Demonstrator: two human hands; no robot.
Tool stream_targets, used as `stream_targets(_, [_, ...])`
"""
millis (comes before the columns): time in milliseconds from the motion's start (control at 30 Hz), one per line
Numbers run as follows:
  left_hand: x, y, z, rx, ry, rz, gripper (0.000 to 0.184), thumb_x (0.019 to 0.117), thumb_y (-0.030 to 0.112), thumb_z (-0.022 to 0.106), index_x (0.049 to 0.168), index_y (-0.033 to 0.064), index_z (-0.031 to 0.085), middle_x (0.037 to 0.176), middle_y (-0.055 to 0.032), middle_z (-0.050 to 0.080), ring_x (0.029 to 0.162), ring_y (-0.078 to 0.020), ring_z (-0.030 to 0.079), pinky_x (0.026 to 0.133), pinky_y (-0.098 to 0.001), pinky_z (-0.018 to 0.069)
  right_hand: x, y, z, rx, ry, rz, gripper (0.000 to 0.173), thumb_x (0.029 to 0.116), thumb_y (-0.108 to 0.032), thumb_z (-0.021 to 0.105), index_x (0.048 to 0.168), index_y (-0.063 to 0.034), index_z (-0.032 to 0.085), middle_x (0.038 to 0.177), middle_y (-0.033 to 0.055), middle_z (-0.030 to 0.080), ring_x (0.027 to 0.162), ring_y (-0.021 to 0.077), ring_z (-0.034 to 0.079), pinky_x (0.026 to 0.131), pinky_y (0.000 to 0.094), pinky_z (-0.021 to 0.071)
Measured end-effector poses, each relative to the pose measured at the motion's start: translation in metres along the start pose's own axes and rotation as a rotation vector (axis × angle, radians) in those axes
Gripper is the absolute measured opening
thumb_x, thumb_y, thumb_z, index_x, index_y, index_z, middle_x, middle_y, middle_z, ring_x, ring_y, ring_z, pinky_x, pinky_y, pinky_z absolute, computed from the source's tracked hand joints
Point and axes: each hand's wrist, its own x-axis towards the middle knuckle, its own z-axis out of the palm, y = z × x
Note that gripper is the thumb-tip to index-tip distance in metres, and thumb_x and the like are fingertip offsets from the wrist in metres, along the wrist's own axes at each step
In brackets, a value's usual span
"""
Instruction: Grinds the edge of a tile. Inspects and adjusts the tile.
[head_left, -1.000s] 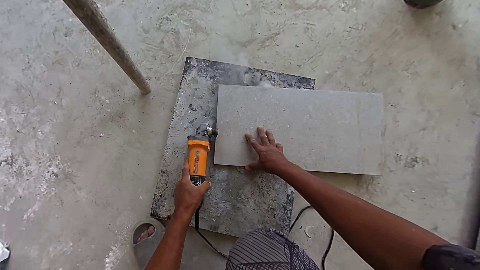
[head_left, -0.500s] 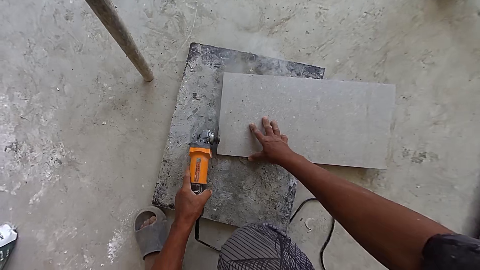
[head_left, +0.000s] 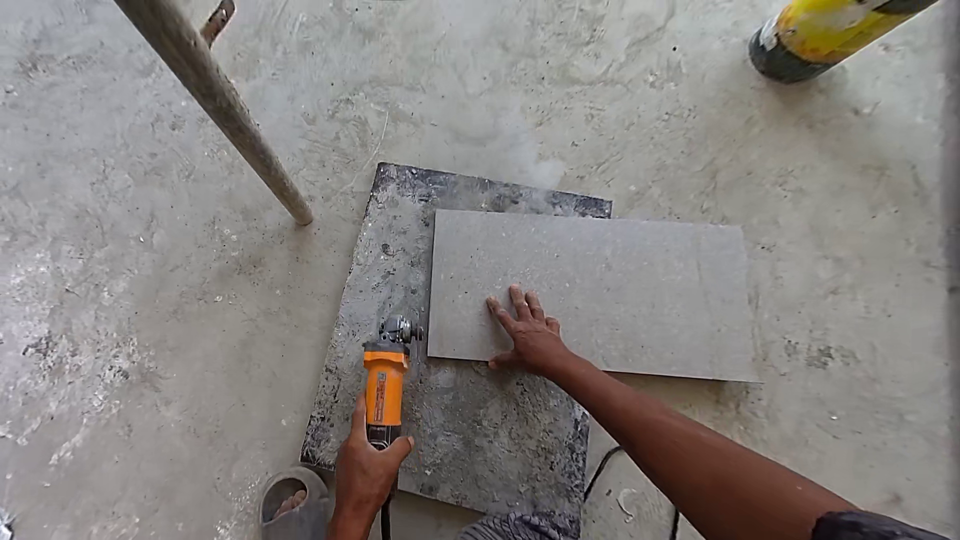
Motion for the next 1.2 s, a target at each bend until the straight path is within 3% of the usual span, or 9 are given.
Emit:
stream_targets(200, [0.048, 0.048, -0.007, 0.004, 0.011, 0.047, 0.106, 0.0781, 0.043, 0.087, 0.164, 0.03, 0.026, 0.099, -0.0168, 0.072, 0.085, -0.032, 0.071, 0.076, -0.0568, 0.0576, -0.001, -0.001, 0.002, 0.006, -0.004, 0.008, 0.124, 0.069, -0.051, 0.093, 0.166, -0.035, 0.017, 0.174, 0.0144, -0.004, 0.157, 0.0465, 0.002, 0.11, 0.0742, 0.0292])
stream_targets(400, [0.068, 0.073, 0.005, 0.016, 0.025, 0.085, 0.105, 0.0794, 0.04, 0.087, 0.164, 0.0296, 0.026, 0.103, -0.0191, 0.072, 0.091, -0.0356, 0.071, 0.081, -0.0601, 0.0558, -0.002, -0.002, 0.002, 0.005, -0.008, 0.013, 0.124, 0.0686, -0.05, 0.094, 0.166, -0.0349, 0.017, 0.174, 0.0128, -0.005, 0.158, 0.0452, 0.0, 0.111, 0.0742, 0.0285])
stream_targets(1200, [0.057, 0.063, 0.012, 0.055, 0.012, 0.048, 0.105, 0.0789, 0.04, 0.087, 0.164, 0.0319, 0.026, 0.105, -0.0188, 0.072, 0.092, -0.0361, 0.071, 0.081, -0.0605, 0.0556, -0.002, -0.004, 0.0, 0.023, -0.039, 0.018, 0.124, 0.0709, -0.048, 0.093, 0.166, -0.035, 0.015, 0.174, 0.0129, -0.008, 0.158, 0.0447, -0.003, 0.112, 0.0754, 0.0249])
